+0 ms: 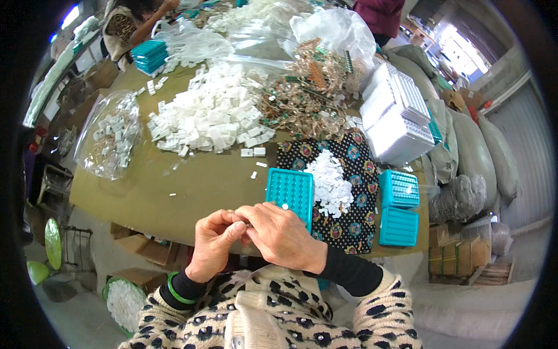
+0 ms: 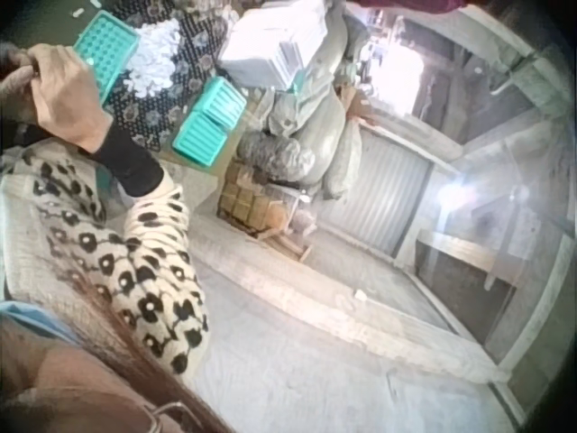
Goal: The person repeatedly picks small white plastic housings and metal contacts from a table, inserts the contacts into the housings, and places the assembled units into a blue tray. The person handles items one at a time, occasionally repositioning parts on the table.
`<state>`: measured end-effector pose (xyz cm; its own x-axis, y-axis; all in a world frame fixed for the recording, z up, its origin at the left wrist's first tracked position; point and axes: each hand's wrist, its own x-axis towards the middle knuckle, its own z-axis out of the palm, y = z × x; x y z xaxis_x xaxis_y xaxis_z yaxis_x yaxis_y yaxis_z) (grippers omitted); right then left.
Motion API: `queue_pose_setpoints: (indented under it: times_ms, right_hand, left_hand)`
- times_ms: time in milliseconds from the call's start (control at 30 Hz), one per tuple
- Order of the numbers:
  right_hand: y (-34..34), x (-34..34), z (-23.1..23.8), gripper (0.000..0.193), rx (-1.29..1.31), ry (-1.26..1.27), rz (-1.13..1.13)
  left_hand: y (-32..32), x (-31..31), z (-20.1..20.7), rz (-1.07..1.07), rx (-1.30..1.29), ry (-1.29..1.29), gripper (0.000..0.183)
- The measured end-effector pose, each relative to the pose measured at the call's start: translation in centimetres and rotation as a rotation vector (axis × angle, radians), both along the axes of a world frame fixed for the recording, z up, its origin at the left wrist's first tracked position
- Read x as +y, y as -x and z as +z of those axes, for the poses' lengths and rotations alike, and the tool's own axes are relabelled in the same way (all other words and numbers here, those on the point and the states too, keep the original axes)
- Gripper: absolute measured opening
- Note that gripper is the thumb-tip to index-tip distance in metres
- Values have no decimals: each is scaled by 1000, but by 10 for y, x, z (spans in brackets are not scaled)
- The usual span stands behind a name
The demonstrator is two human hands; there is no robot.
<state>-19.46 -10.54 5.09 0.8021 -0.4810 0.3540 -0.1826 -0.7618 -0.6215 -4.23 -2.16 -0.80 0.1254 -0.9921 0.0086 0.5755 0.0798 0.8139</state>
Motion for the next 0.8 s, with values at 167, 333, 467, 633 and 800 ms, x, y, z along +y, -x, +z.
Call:
queue_pose_setpoints:
  times_ms: [167,333,467,633,800]
  right_hand:
    - [0,17,3,31,13,-175,39]
    - [-15,35,6,23,-38,-163,-81]
    - [-28,41,7,21,-91,-71,-48]
    - [-39,49,1,17,-162,-218,-60]
    - [-45,58,-6,15,-196,-260,-74]
  left_hand:
    - [-3,20,-4,-28,117,-139,11]
    - [-10,32,0,1,155,-74,15]
    - [-18,40,1,81,205,4,13]
    - [-23,51,2,146,261,65,16]
    - [-26,59,5,192,183,42,16]
